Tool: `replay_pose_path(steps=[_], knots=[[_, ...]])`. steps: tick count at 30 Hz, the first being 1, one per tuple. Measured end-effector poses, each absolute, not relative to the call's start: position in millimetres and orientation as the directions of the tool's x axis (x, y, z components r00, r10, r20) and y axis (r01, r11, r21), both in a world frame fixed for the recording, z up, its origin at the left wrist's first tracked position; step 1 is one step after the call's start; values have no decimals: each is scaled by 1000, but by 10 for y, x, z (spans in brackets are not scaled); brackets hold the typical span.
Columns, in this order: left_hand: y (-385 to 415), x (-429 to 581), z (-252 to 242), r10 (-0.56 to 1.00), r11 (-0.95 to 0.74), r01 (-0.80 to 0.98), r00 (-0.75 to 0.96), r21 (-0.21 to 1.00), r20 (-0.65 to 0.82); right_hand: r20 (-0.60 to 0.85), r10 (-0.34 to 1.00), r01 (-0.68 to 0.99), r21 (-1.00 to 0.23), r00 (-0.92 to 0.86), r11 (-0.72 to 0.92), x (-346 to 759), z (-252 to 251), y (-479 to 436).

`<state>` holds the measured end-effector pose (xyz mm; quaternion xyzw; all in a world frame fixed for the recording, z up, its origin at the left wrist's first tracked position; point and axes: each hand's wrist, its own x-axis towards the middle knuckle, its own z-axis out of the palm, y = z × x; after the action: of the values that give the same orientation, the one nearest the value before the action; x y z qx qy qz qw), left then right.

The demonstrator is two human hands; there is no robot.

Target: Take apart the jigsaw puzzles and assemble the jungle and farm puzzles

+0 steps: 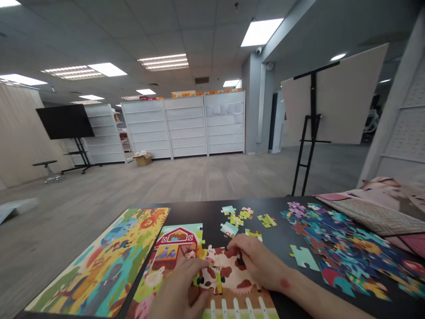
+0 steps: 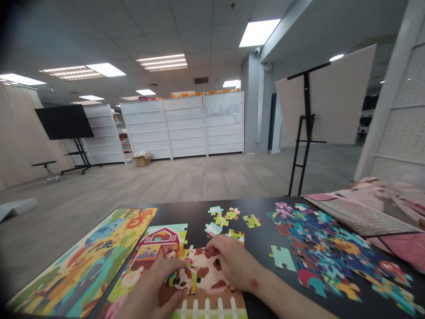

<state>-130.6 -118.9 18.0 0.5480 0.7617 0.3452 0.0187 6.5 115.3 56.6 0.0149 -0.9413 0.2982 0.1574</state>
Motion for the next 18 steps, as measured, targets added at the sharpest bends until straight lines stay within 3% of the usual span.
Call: replay_pose_path(steps=[4,7,10,14,18], knots=[[-1158,-1339,188,807,95,833,-385,545,448,292,-85,-225,-487,-953,844,160,662,959],[-1138,-1399,169,804,-43,887,-243,460,543,245,-104,-225,-537,-964,813,171,705,812],[-1114,-1459,75,818,-111,938,-102,329,566,230,-43,-185,-648,-972,739,128,695,758],[-1080,-1495,-107,812,-23,987,-75,160,578,226,105,-117,-785,-969,609,48,601,837],[-1047,-1500,-195,822,17,997,-59,79,567,257,260,-13,-734,-931,679,13,498,1023]])
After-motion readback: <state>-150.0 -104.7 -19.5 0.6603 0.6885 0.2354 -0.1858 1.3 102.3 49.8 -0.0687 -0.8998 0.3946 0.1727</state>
